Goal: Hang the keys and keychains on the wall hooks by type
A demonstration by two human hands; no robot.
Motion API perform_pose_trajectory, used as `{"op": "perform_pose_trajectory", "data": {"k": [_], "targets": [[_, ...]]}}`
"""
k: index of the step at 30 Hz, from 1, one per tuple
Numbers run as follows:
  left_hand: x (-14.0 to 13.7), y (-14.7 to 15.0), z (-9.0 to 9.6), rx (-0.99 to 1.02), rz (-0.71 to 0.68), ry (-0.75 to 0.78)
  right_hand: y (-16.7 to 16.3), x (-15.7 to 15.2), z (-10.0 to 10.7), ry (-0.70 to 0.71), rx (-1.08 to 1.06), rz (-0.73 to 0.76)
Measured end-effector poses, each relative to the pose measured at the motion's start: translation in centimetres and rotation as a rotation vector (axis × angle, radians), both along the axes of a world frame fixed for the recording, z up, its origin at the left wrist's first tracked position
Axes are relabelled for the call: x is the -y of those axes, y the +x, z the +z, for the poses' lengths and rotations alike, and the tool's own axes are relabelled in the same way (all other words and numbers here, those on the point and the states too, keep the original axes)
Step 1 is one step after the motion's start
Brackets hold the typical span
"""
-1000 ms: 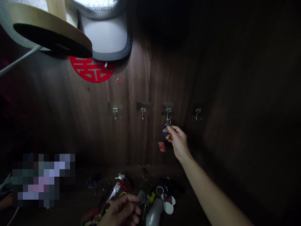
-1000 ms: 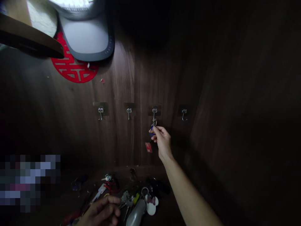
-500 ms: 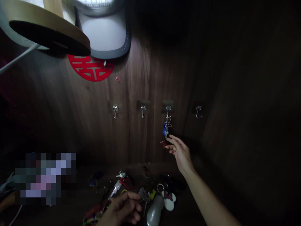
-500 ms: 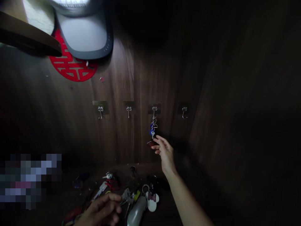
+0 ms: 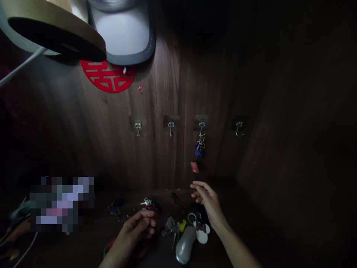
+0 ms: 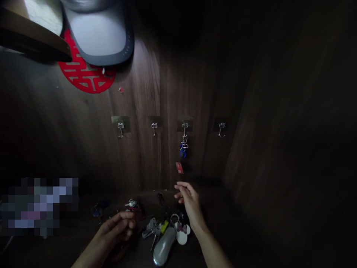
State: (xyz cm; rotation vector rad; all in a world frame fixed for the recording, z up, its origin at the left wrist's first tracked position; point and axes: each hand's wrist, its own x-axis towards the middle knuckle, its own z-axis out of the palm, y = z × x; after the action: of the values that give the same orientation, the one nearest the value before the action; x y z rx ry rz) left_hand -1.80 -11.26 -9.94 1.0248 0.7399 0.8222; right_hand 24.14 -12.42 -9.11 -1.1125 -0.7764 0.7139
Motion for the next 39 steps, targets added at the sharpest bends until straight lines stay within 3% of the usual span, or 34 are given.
{"op": "perform_pose_trajectory", "data": {"k": [10,16,19,27,33,39], "targets": [[-1.2,-1.5,0.4,-0.034,0.213,0.061,-2.0,0.4,-2.1,-0.085,0.493,0.21],[-1.9,-2.6,1.0,0.024,0.416,0.024,-2.5,1.0,-2.5,-0.105,0.969,0.299],[-2.5,-3.5,1.2,0.034,0.543,0.06,-2.5,1.1,-2.7,-0.151,1.109,0.31],[-4.2,-6.6,0.8,-0.072,0.888,0.175,-2.3,0.7,-3.5,-0.142,1.184,0.323],[-4.8,-8.0,0.2,-0.153,0.955,0.247,-2.3,0.8,-3.6,-0.118,1.2,0.338],[-5.3,-8.4,-0.5,-0.215,0.928,0.29,-2.3,0.8,-3.5,-0.122,1.229,0.353]]}}
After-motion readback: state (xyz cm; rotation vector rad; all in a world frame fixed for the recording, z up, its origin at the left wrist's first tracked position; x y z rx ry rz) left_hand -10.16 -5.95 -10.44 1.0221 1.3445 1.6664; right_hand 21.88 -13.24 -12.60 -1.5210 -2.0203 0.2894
